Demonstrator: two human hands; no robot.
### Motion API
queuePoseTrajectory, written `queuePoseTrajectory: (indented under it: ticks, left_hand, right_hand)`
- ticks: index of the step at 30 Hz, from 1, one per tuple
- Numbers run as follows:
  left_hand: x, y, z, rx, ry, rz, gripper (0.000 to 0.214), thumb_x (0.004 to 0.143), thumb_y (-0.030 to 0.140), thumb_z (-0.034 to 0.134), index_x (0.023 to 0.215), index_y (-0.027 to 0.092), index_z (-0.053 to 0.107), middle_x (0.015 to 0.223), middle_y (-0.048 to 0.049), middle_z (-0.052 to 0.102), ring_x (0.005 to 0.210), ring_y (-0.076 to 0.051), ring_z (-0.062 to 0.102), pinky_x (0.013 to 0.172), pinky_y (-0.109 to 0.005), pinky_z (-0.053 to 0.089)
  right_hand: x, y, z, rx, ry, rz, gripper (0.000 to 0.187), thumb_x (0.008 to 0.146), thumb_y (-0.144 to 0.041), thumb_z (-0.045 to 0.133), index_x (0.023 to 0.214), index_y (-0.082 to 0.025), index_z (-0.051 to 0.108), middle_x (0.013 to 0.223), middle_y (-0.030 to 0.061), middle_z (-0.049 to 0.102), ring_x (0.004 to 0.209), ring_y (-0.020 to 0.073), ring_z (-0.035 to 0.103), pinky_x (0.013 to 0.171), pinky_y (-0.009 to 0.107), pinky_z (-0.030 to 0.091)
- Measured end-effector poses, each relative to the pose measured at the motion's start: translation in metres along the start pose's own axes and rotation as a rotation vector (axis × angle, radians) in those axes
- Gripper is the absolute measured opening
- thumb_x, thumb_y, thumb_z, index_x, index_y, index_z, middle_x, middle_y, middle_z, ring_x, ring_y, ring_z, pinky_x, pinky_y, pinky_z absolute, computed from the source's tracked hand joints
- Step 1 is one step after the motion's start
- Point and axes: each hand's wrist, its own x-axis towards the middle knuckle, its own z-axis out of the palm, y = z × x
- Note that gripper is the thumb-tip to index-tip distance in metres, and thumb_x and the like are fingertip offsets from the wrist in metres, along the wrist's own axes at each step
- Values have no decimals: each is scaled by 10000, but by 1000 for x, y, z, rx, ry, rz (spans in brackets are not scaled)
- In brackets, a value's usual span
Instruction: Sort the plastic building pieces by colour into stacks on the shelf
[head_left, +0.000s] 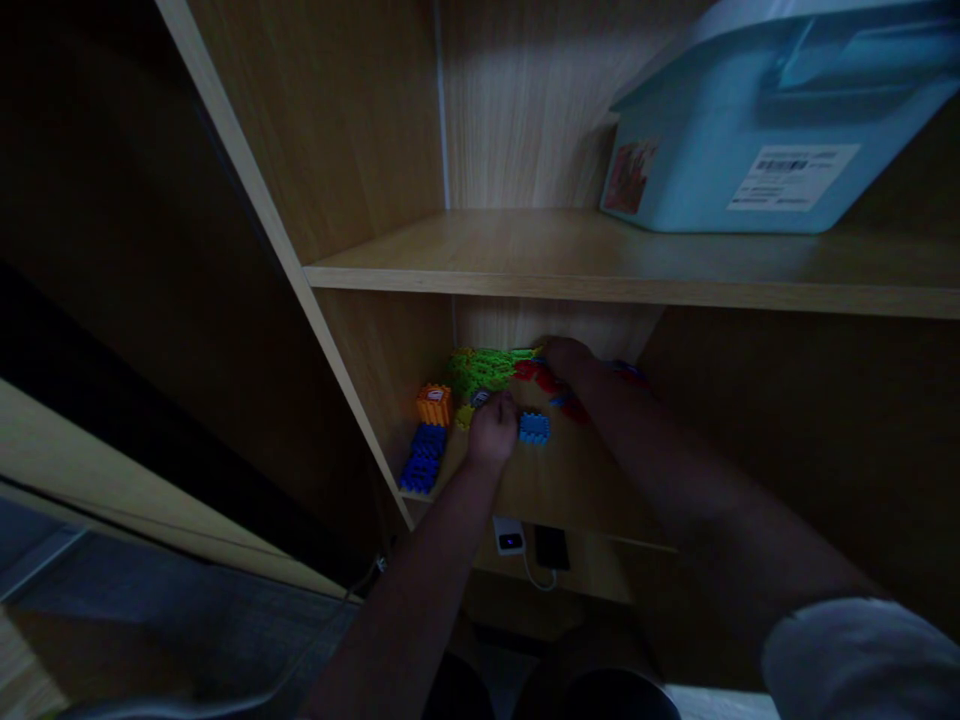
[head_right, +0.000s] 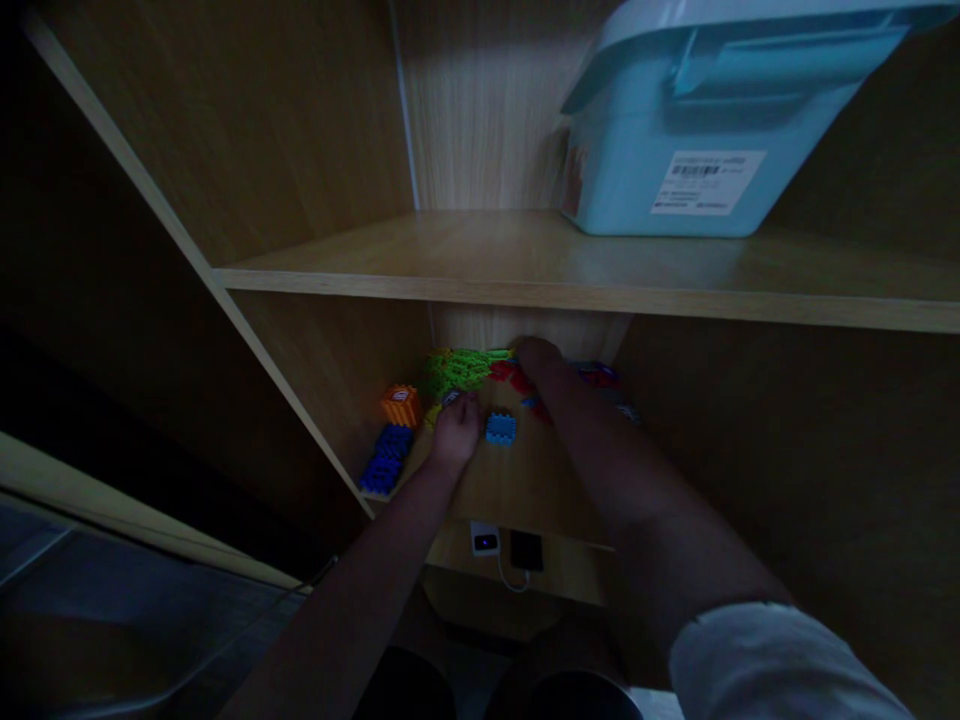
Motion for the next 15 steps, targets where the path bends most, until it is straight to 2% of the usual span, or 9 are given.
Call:
queuePoseTrajectory:
  ticks: [7, 10, 15]
  left_hand:
    - [1, 1, 0, 20, -6, -5, 409, 1101, 319, 374, 878, 219, 702, 835, -86, 764, 795, -222, 716, 760, -334, 503]
    - [1, 1, 0, 25, -2, 0, 408, 1100, 319, 375, 884, 215, 706, 843, -86, 769, 803, -222, 719, 768, -333, 510]
    - [1, 2, -2, 2, -9, -3, 384, 1096, 309, 385, 911, 220, 709, 824, -73, 768, 797, -221, 724, 783, -336, 517]
  right_hand:
    - [-9, 3, -10, -169, -7, 27, 312, 964, -196, 613, 1173, -89, 819, 1298, 308, 740, 1233, 389, 710, 1053, 458, 535]
    - [-13, 10, -15, -200, -2, 7, 334, 950, -158, 599, 1203, -92, 807, 1299, 291, 746, 1226, 375, 706, 1051, 447, 528]
    - [-23, 24, -27, -182, 31, -71, 428, 948, -140, 593, 1346, -147, 750, 1383, 207, 735, 1192, 313, 713, 1036, 374, 520]
